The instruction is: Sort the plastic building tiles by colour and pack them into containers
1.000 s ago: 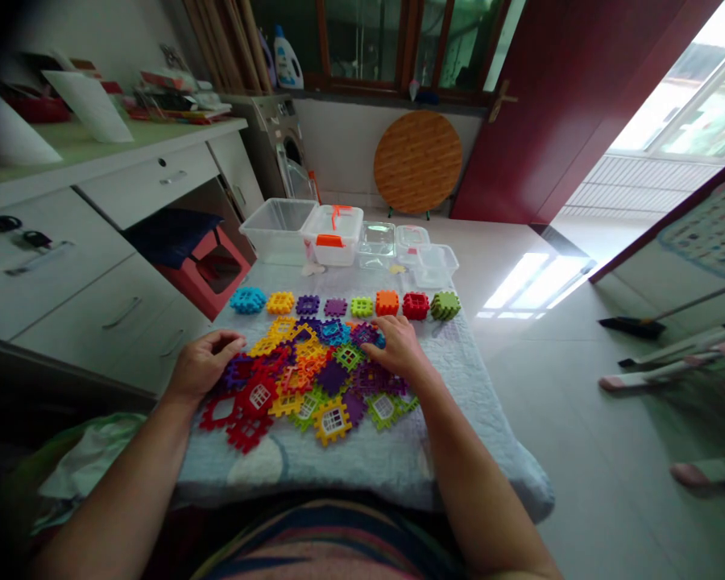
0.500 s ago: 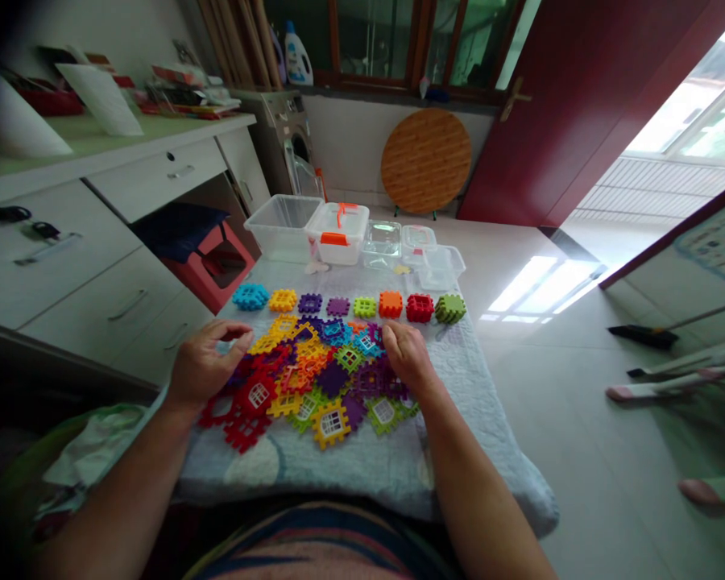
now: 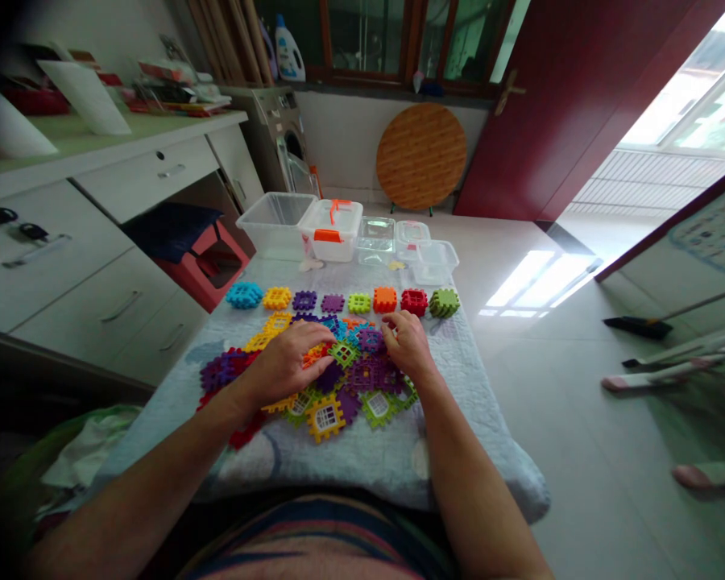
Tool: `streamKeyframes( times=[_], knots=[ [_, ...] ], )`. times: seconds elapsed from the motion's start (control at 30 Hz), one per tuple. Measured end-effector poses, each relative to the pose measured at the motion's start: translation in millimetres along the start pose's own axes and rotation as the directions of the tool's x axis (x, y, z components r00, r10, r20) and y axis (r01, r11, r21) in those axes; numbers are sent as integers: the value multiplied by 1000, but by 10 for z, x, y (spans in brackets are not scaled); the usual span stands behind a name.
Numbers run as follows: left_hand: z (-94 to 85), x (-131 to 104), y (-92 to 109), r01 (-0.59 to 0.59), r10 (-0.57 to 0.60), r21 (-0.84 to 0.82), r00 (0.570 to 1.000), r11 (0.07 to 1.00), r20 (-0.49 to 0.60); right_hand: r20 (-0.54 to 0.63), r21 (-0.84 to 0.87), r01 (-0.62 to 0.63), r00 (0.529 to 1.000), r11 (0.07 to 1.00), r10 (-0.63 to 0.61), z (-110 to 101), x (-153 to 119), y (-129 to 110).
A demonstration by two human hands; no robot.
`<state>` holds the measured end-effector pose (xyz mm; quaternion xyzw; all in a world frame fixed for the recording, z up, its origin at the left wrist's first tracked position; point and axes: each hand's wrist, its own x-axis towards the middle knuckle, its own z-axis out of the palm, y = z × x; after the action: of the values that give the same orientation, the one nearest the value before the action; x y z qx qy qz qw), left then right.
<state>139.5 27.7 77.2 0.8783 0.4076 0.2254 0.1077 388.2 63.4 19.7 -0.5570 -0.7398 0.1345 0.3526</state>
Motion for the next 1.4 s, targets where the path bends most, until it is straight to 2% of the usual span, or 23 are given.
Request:
streamKeyframes(
  times=[0.13,0.23,0.47,0.6,0.73,0.8,0.9,0.97,1.1,1.17,1.27,1.4],
  knots=[
    [95,168,72,-35,25,61,989,998,144,41,28,22,999,999,-23,-63,-15,77],
    [181,205,147,-69,49,82,973,994,227,72,9,34,997,999,-35,-91,-19,92],
    [368,190,325,-95,63,93,953,991,297,142,-13,61,988,998,-59,-57,-33,69],
    [391,190,342,-100,79,59,957,993,280,212,-13,59,976,998,-55,-38,-37,33],
    [319,178,295,-88,89,-15,976,996,198,232,-7,57,971,998,-54,-37,-27,4],
    [246,174,259,-60,69,-58,984,997,166,223,-5,70,972,998,-67,-46,-25,-13],
    [133,168,203,-11,30,-122,987,993,156,138,20,69,988,997,-71,-95,-35,-60],
    [85,158,164,18,3,-156,991,988,135,119,83,93,988,992,-102,-151,-52,-113],
    [64,126,85,97,-85,-215,994,972,65,241,228,194,938,954,-248,-219,-98,-255],
    [66,117,54,141,-134,-249,990,958,43,239,240,215,932,947,-273,-197,-110,-313],
    [59,117,28,188,-180,-303,982,934,53,181,247,180,957,952,-228,-131,-101,-338],
    [59,125,13,275,-257,-338,961,900,98,114,336,48,989,941,-92,-61,-80,-284]
  ],
)
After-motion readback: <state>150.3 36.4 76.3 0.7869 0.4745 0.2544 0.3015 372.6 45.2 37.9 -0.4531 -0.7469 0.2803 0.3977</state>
